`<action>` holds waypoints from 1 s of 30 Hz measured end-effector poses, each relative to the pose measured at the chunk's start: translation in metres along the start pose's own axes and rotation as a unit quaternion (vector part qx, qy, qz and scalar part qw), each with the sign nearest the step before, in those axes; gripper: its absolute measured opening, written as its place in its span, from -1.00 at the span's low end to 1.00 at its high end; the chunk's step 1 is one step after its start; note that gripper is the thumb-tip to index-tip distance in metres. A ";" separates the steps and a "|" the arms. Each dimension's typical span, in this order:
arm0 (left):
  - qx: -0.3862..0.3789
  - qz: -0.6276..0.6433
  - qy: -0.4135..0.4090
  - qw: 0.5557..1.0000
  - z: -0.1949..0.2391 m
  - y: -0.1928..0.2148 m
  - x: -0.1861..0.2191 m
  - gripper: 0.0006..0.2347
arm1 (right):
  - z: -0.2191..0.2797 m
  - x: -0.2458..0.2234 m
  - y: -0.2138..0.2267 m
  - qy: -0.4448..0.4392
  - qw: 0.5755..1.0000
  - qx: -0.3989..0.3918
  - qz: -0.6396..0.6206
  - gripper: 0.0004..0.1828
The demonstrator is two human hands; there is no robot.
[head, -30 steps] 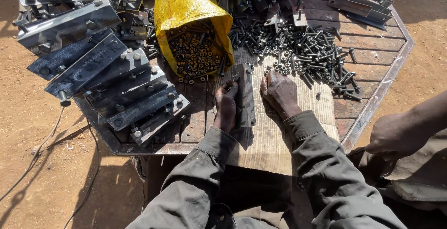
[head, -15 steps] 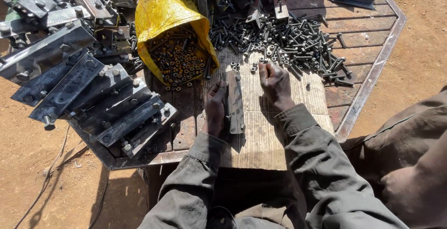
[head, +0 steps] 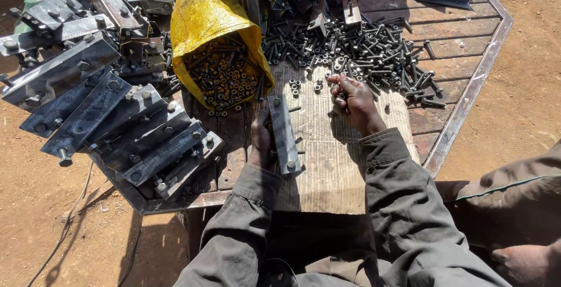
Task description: A person is manually assembling metal components by inserting bolts through holes in metal plates and securing them with nuts.
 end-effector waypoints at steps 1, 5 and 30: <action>-0.004 -0.022 0.000 1.000 0.002 -0.001 0.003 -0.84 | 0.003 0.002 -0.009 0.050 0.997 -0.005 0.057 -0.57; -0.012 -0.083 -0.004 0.996 0.005 -0.009 0.021 -0.83 | 0.015 0.016 -0.035 0.132 0.979 -0.042 0.148 -0.62; -0.085 0.160 0.077 0.980 0.008 -0.014 -0.025 -0.75 | 0.023 0.054 -0.030 0.174 0.950 -0.030 0.256 -0.57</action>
Point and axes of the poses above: each hand's wrist, its own z-axis away from the middle knuckle, its own y-axis out of the back of the hand, x = y × z, the point moved 4 cm from there along -z, towards the middle knuckle, and after that the axes turned 7 degrees about x, right-handed, at the moved point
